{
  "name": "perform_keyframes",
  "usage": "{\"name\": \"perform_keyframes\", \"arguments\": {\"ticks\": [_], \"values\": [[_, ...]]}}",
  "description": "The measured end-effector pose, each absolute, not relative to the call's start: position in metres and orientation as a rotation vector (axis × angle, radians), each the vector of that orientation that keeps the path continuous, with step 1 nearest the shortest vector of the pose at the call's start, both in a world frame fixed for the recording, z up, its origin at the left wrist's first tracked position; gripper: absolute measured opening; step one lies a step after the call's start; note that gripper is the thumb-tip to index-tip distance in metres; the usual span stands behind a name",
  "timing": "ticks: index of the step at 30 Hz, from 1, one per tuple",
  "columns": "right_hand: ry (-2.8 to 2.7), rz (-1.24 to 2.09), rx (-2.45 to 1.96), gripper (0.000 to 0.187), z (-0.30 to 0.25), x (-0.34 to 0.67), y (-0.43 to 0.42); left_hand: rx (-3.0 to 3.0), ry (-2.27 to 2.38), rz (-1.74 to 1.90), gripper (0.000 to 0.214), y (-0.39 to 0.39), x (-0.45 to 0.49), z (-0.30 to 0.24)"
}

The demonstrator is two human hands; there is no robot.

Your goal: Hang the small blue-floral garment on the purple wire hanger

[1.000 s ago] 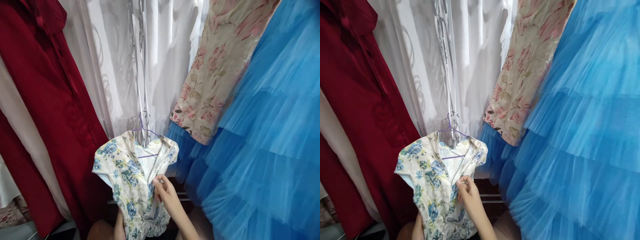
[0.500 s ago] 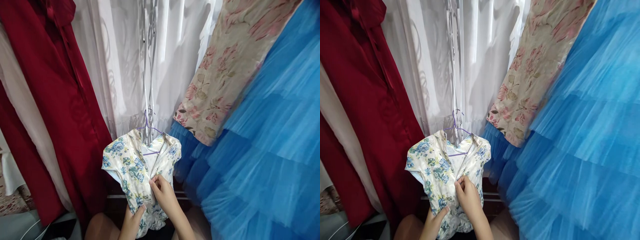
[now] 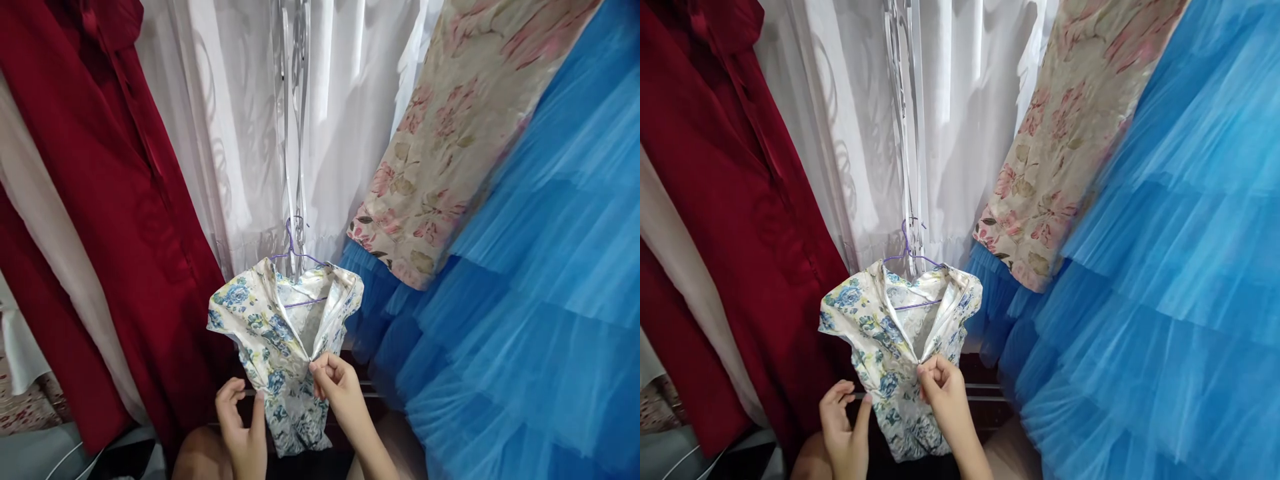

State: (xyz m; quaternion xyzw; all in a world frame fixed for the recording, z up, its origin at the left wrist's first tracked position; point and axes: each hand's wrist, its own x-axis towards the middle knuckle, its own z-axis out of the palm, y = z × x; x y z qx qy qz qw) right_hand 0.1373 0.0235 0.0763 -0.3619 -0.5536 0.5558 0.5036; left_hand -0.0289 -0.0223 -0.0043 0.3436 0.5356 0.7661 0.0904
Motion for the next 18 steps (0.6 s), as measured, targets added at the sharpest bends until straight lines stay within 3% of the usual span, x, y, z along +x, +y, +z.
{"name": "perform_keyframes", "arguments": {"ticks": [5, 12, 18], "values": [[-1.284, 1.491, -0.796, 0.036, 0.066, 0.117, 0.012, 1.427, 1.398, 1.739, 0.027, -0.014, 0.008, 0.010], [-1.202, 1.457, -0.862, 0.031, 0.080, 0.121, 0.016, 1.587, 1.299, 1.543, 0.015, -0.004, 0.016, 0.032], [-1.106, 1.342, -0.782, 0.033, 0.142, 0.112, 0.069, 1.774, 1.392, 1.422, 0.011, 0.002, 0.007, 0.030]]}}
